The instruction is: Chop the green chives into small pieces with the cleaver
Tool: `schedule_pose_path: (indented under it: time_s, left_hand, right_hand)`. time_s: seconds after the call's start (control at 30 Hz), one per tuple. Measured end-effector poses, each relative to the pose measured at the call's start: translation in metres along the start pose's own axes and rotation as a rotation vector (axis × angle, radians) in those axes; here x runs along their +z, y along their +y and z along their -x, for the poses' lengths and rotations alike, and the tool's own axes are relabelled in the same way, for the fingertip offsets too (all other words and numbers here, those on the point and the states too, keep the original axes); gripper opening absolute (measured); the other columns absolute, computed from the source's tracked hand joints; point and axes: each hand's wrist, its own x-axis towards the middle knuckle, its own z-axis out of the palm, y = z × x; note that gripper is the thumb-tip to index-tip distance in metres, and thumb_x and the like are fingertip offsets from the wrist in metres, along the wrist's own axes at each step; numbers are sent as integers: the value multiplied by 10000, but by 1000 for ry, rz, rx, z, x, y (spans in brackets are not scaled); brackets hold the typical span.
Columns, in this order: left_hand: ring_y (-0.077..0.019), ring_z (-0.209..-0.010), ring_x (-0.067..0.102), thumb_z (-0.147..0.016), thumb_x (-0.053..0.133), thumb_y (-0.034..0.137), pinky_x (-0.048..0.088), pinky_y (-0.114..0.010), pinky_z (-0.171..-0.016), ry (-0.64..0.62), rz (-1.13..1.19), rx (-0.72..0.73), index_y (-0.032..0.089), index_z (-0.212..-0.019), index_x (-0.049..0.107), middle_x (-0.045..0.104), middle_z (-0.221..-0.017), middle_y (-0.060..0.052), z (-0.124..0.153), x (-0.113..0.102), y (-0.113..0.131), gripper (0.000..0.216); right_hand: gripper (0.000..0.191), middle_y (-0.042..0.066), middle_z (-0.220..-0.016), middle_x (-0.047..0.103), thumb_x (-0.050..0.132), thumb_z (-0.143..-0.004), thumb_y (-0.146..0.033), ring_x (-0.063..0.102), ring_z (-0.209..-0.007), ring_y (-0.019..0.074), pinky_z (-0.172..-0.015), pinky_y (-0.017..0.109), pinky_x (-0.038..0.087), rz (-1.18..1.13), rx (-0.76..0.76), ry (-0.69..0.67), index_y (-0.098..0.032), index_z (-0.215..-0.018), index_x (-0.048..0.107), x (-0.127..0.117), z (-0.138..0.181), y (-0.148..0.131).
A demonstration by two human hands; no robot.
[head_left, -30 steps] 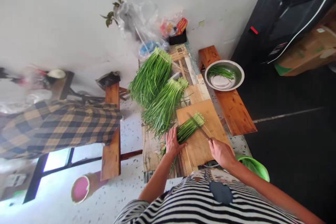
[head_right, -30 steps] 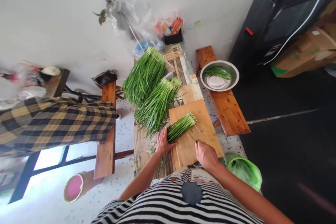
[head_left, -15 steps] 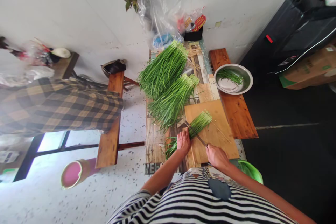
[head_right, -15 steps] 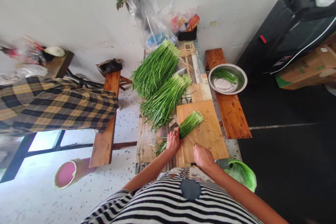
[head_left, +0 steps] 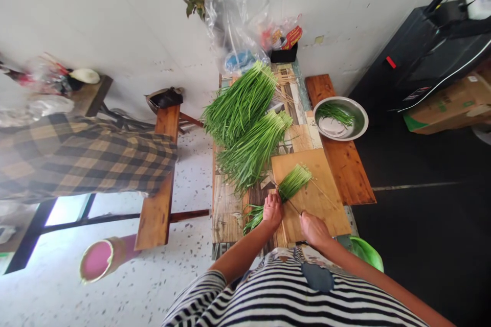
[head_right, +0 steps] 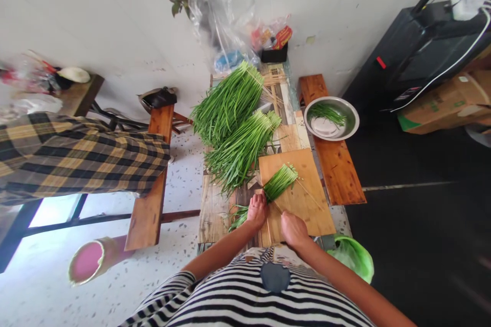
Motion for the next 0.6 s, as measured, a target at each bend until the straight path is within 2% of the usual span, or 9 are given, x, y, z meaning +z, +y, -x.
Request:
schedule_pose_path:
  time_s: [0.17, 0.33, 0.5, 0.6]
  left_hand:
    - [-286, -1002, 506, -832, 352, 95, 437, -422, -862, 25, 22, -10, 63, -1397, 366, 572, -1072, -186, 2, 6, -1, 566]
    - [-298, -1166, 456, -857, 353, 127, 409, -442, -950, 128, 78, -116, 98, -1420, 329, 487, -1283, -208, 7, 22, 7, 564]
    - [-265, -976, 559, -863, 335, 119, 467, -403, -842, 45, 81, -204, 53, -1416, 322, 581, -1057, -189, -1, 14, 23, 557]
    - [-246, -925, 579, -869, 328, 106, 470, -359, -807, 29, 57, -162, 67, -1383, 384, 601, -995, -169, -2, -1, 14, 519]
  right_hand:
    - [376, 139, -919, 712, 253, -977, -233, 687, -889, 198, -679, 251, 446, -25, 0, 45, -127, -971, 613, 11, -18, -4]
    - [388, 127, -885, 710, 251, -982, -277, 687, -838, 186, -663, 248, 427, -50, 12, 105, -128, -947, 607, 23, -26, 6]
    - [367, 121, -842, 707, 256, -975, -276, 686, -786, 186, -605, 254, 396, -55, 8, 139, -133, -963, 594, 25, -30, 12]
    - [364, 126, -839, 706, 272, -971, -288, 684, -782, 193, -600, 261, 383, -56, -1, 147, -131, -939, 599, 26, -33, 13]
